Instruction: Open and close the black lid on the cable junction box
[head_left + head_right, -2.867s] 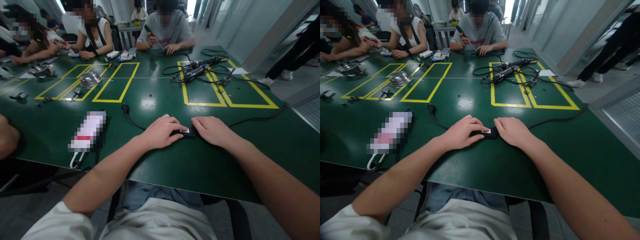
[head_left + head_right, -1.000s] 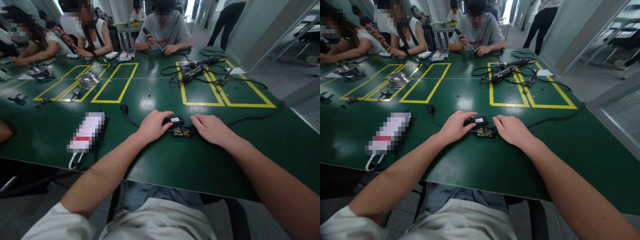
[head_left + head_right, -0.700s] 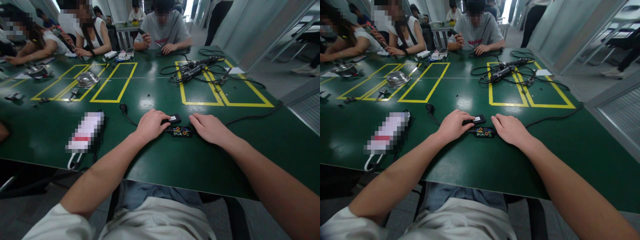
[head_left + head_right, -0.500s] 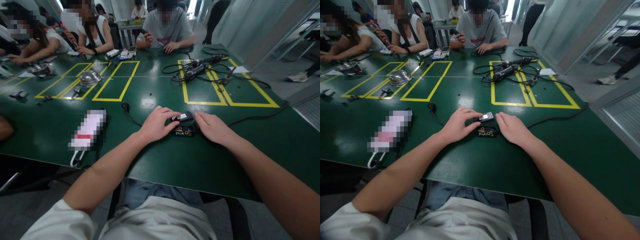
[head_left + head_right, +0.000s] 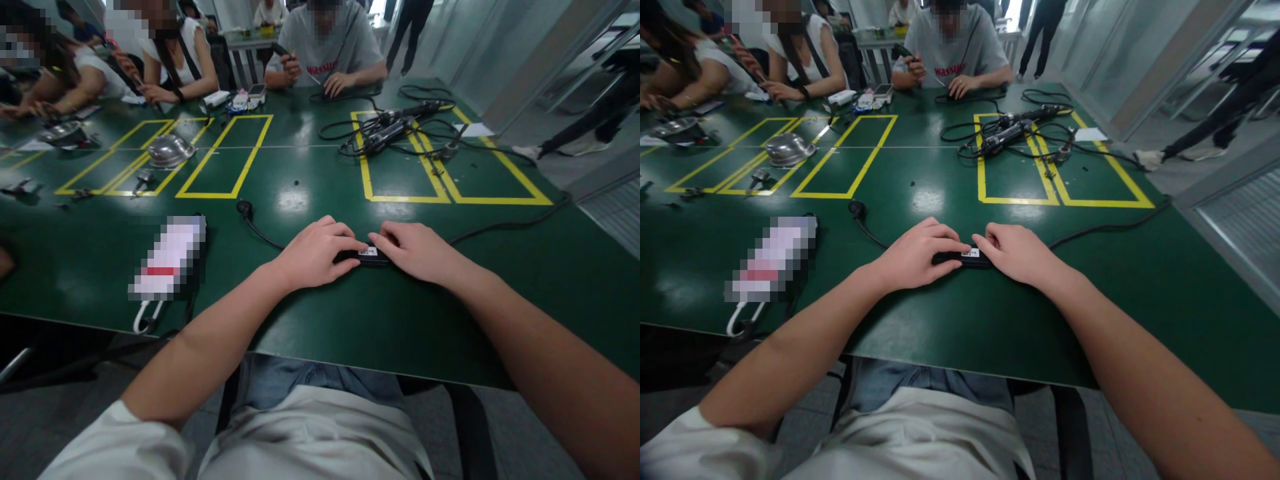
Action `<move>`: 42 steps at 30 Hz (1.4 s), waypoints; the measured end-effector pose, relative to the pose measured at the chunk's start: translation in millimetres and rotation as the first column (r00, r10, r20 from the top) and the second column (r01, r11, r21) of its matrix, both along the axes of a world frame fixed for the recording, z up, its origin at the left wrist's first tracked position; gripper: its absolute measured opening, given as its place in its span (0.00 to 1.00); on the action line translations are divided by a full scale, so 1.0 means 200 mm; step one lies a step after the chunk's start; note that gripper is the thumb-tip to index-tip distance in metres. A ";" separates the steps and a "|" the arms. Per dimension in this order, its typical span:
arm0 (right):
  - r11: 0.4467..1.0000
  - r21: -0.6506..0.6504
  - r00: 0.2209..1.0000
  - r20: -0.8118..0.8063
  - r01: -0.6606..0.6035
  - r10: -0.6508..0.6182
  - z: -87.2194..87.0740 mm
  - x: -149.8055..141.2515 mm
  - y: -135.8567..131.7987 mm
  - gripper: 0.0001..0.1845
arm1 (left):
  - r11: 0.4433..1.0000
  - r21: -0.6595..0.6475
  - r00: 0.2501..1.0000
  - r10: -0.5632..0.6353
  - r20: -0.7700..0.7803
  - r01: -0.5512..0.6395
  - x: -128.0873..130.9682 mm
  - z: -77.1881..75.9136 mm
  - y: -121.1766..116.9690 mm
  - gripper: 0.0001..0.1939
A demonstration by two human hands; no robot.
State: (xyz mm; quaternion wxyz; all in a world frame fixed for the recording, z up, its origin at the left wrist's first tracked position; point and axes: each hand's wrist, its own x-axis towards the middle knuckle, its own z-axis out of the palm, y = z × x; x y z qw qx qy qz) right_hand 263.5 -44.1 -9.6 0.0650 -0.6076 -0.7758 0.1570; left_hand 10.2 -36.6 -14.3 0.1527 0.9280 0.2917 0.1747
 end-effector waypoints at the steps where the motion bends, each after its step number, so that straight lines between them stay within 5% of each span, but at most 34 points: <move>1: 1.000 0.003 1.000 0.000 -0.006 0.006 0.00 0.00 0.00 0.22 | 1.000 -0.008 1.000 0.003 -0.002 -0.003 0.00 0.00 0.00 0.15; 15: 0.999 0.012 0.998 0.043 -0.046 0.045 0.01 -0.01 -0.01 0.22 | 0.991 -0.122 0.997 0.054 0.054 -0.047 0.00 -0.02 -0.01 0.14; 24: 0.999 -0.030 0.997 0.074 0.027 -0.025 0.02 0.01 0.00 0.33 | 0.901 -0.384 0.927 0.303 0.221 -0.203 0.02 -0.05 0.04 0.14; 32: 0.998 -0.051 0.974 0.226 0.030 -0.018 0.06 -0.04 -0.02 0.27 | 0.879 -0.171 0.891 0.453 0.008 -0.445 0.03 -0.05 0.06 0.10; 38: 0.996 -0.043 0.939 0.338 0.082 -0.062 0.08 -0.04 -0.02 0.36 | 0.821 -0.028 0.818 0.565 -0.112 -0.571 0.03 -0.01 0.00 0.14; 42: 0.997 -0.019 0.939 0.337 0.072 -0.062 0.07 -0.03 -0.01 0.34 | 0.840 0.001 0.784 0.508 -0.358 -0.543 0.04 0.03 -0.01 0.26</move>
